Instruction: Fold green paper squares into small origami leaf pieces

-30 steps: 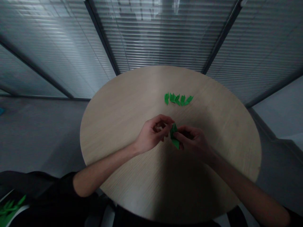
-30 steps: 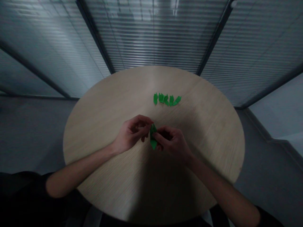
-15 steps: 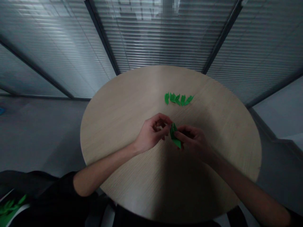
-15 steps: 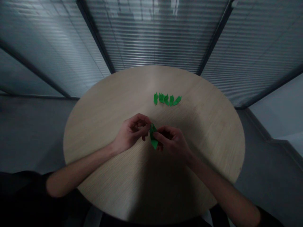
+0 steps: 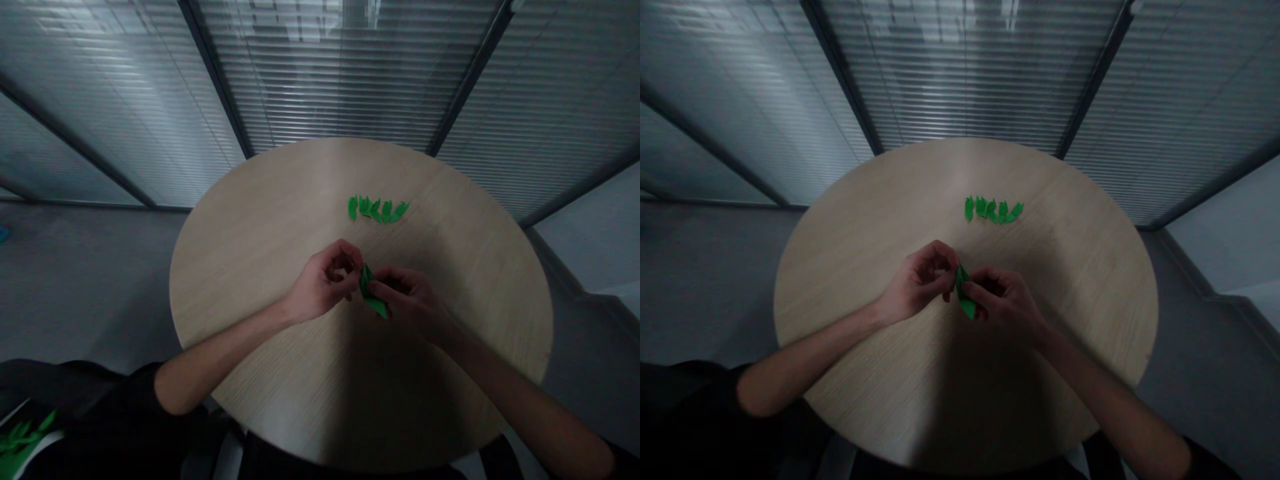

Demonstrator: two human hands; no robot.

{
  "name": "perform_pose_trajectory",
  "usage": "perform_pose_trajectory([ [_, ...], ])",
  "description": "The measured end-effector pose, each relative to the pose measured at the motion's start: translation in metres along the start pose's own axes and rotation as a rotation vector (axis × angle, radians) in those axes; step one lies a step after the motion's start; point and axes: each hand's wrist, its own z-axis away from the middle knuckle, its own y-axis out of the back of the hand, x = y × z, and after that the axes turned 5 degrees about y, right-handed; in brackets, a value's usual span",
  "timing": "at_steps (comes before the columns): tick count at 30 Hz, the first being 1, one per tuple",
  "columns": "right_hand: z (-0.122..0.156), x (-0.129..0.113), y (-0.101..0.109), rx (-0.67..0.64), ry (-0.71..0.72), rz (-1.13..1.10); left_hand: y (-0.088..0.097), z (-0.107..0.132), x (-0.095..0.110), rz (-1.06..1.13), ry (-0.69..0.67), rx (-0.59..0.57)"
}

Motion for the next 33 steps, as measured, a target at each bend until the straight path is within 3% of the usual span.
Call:
perform_pose_trajectory([
  [14, 0.002, -0.003, 0.003, -0.068, -0.008, 0.011, 0.002, 0.0, -0.003, 0.041, -0.024, -0.095],
  [21, 0.002, 0.001, 0.002, -0.039, 0.009, 0.002, 0.003, 0.003, 0.005, -0.111, -0.03, -0.05],
  [33, 0.001, -0.002, -0.001, 0.017, 0.076, 0.066, 0.009, 0.003, 0.007, -0.384, -0.22, -0.061],
])
